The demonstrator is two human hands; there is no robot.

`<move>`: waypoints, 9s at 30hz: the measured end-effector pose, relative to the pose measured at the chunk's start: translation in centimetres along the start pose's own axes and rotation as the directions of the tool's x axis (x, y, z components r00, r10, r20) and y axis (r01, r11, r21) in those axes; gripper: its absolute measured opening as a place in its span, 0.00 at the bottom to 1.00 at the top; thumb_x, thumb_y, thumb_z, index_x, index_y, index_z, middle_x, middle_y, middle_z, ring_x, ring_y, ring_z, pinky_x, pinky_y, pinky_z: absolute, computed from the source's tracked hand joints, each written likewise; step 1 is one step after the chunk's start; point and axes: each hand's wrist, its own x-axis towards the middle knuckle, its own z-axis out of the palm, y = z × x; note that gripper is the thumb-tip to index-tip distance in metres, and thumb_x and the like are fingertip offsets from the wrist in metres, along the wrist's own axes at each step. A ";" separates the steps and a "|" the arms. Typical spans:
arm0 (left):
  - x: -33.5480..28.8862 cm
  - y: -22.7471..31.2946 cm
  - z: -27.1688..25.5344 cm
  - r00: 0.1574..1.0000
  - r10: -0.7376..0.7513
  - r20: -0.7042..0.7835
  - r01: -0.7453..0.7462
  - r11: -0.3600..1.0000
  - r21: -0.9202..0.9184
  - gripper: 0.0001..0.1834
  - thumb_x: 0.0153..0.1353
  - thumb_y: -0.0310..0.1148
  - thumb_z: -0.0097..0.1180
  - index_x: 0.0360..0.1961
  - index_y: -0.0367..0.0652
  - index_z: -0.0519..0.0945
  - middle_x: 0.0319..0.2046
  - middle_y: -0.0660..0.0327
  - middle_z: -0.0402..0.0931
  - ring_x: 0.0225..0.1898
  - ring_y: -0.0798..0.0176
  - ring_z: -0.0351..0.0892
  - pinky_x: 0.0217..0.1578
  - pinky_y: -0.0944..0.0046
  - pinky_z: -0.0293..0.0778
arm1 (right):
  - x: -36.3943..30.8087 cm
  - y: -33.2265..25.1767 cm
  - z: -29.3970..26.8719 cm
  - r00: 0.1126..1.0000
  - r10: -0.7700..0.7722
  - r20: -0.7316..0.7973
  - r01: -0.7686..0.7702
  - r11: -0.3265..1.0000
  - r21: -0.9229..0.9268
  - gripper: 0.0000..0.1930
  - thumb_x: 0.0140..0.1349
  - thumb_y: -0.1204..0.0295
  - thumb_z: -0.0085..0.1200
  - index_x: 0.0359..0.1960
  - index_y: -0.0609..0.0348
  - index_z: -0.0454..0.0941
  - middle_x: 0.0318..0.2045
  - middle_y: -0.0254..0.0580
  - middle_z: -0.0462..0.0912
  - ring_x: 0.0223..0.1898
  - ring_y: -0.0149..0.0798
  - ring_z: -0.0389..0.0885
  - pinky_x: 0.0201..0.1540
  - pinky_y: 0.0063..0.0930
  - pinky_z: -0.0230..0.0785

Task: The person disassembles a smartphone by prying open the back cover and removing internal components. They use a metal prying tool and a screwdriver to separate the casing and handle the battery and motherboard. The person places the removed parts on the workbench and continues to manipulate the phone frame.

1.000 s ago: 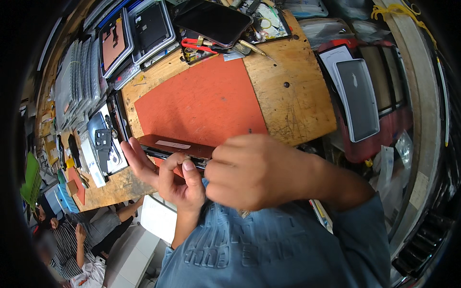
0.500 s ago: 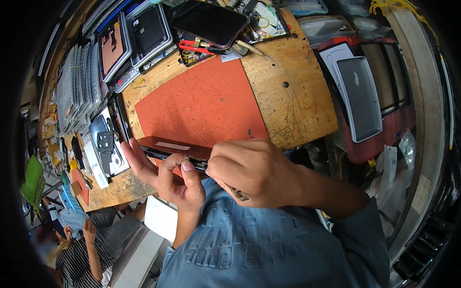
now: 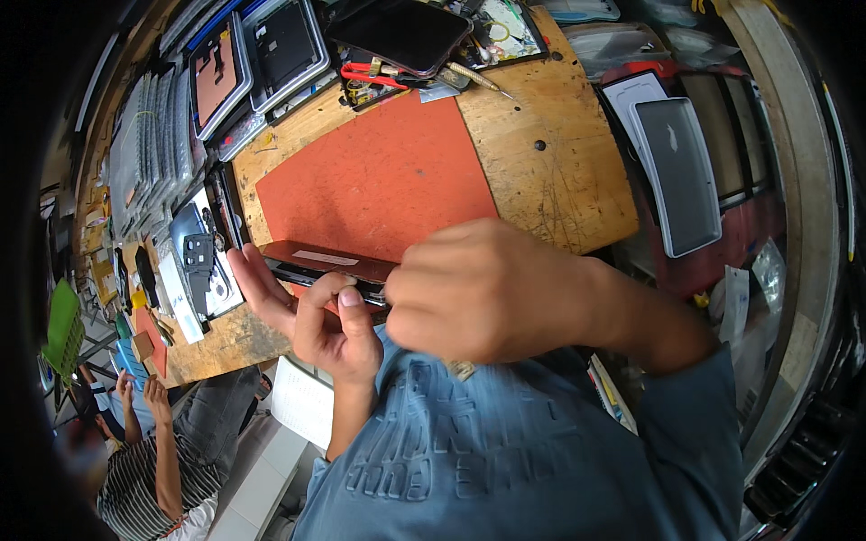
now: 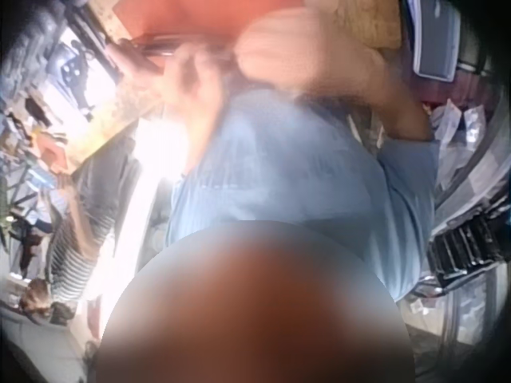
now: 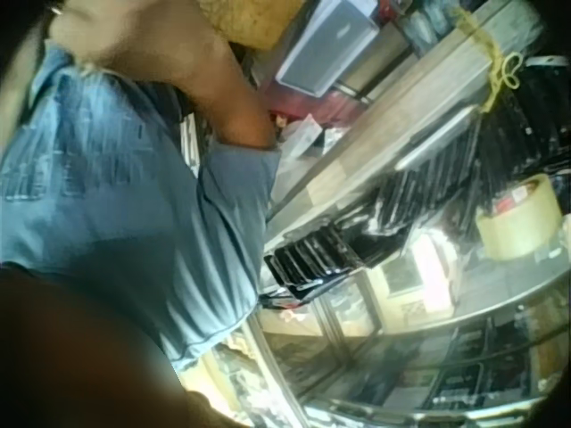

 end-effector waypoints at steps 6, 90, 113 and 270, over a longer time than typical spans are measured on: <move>0.0 0.0 -0.1 1.000 -0.003 0.011 0.002 1.000 0.003 0.10 0.68 0.39 0.64 0.35 0.45 0.89 0.82 0.29 0.39 0.84 0.26 0.42 0.81 0.32 0.44 | -0.7 -2.6 0.5 0.924 0.295 -0.245 -0.259 0.951 0.168 0.10 0.54 0.84 0.68 0.32 0.62 0.78 0.30 0.44 0.83 0.28 0.46 0.86 0.28 0.37 0.78; 0.0 0.3 -0.2 0.999 -0.031 0.044 0.031 1.000 -0.001 0.11 0.65 0.33 0.57 0.38 0.42 0.89 0.83 0.31 0.37 0.84 0.27 0.39 0.81 0.33 0.40 | -2.4 -0.2 2.8 0.961 0.222 -0.165 -0.203 0.971 0.123 0.08 0.55 0.77 0.66 0.30 0.58 0.77 0.31 0.38 0.79 0.31 0.42 0.82 0.30 0.37 0.72; -0.1 0.3 -0.4 0.995 -0.043 0.093 0.039 0.998 0.047 0.16 0.68 0.36 0.52 0.45 0.46 0.92 0.84 0.32 0.38 0.84 0.29 0.41 0.80 0.40 0.43 | -2.1 0.2 2.8 0.982 0.142 -0.123 -0.138 0.990 0.038 0.07 0.53 0.75 0.64 0.28 0.57 0.76 0.30 0.36 0.77 0.31 0.41 0.81 0.31 0.36 0.72; -1.0 -0.4 1.5 0.998 -0.051 0.040 0.044 0.985 0.167 0.39 0.77 0.63 0.29 0.50 0.59 0.95 0.78 0.34 0.58 0.79 0.30 0.53 0.78 0.32 0.35 | -0.1 -3.1 1.9 0.892 0.445 0.079 -0.443 0.896 -0.041 0.08 0.55 0.80 0.58 0.31 0.58 0.70 0.32 0.43 0.74 0.31 0.47 0.82 0.29 0.41 0.75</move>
